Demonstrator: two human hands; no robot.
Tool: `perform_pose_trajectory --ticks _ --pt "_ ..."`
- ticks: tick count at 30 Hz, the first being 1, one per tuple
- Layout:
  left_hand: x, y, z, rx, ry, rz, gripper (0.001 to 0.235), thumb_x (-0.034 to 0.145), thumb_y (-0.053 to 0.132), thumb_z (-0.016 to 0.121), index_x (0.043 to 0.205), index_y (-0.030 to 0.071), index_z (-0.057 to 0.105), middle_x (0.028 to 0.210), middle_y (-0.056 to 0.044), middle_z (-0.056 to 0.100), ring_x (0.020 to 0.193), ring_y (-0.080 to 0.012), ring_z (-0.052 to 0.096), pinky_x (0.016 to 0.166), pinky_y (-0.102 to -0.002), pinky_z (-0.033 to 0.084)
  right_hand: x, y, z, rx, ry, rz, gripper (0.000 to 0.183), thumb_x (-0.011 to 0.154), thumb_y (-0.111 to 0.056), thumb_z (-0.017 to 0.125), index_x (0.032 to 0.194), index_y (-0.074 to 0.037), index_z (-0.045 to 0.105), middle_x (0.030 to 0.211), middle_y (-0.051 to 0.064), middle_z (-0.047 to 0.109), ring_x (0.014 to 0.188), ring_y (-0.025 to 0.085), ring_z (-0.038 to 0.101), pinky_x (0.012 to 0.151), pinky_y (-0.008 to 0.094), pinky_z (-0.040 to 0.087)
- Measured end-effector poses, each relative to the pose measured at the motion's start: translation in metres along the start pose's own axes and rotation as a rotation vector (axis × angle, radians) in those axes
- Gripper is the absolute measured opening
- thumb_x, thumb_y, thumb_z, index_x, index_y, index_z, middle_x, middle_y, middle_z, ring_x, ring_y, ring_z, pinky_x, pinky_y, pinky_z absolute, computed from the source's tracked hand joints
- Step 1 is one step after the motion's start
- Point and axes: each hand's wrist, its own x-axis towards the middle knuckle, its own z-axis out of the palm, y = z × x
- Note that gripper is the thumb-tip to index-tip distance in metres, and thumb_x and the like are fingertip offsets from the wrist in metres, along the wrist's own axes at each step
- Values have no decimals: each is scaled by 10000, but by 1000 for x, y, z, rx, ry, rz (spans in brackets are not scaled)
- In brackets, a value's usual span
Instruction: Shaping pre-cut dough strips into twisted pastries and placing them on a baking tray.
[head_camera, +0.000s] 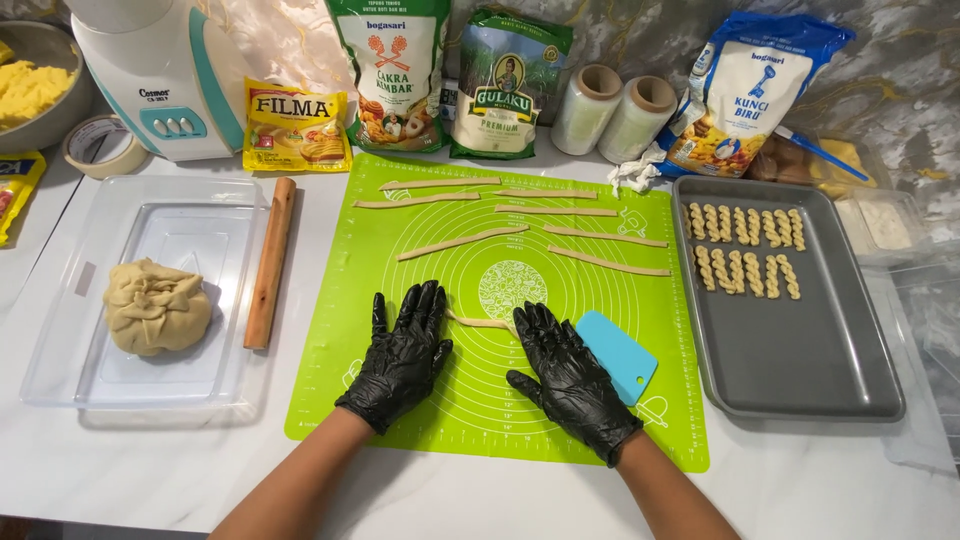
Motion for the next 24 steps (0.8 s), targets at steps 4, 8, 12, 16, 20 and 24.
perform_pose_trajectory --ticks 4,8,12,16,20,24 --pt "13 -11 10 -51 -32 2 709 1033 349 386 1642 59 170 1703 -144 203 1557 -329 210 1225 -625 1 -10 -9 0 -54 8 -38 797 1033 -480 536 1649 -107 193 1711 138 225 1568 308 244 1240 474 213" --pt "23 -15 16 -32 -4 57 690 1046 349 378 1640 54 186 1702 -154 205 1554 -357 221 1238 -614 -10 -19 -15 8 -142 35 -109 848 1013 -496 581 1628 -34 226 1684 192 270 1557 334 272 1241 475 231" --pt "36 -22 37 97 -1 96 688 1054 374 345 1640 50 191 1711 -159 165 1562 -358 186 1237 -619 21 -25 -29 3 -201 -31 -142 877 1010 -540 573 1639 -51 205 1678 232 237 1561 363 220 1236 464 207" --pt "57 -23 32 -117 -181 41 681 1059 356 331 1637 51 141 1711 -177 90 1574 -368 65 1230 -601 -23 -28 -38 -2 -192 -33 -190 890 991 -529 632 1637 -67 231 1668 257 236 1551 408 213 1240 472 212" --pt "69 -26 38 -153 -133 105 664 1064 304 339 1638 41 134 1705 -202 113 1578 -374 72 1239 -589 -29 -27 -39 -6 -13 -128 -180 803 1036 -494 582 1647 -122 215 1675 236 229 1552 401 190 1222 481 213" --pt "76 -21 15 -335 -158 120 646 1059 217 374 1640 69 135 1710 -191 112 1585 -347 82 1250 -569 -43 -19 -41 -18 281 -138 -60 645 1049 -430 512 1600 -137 348 1625 184 381 1502 328 362 1209 436 271"
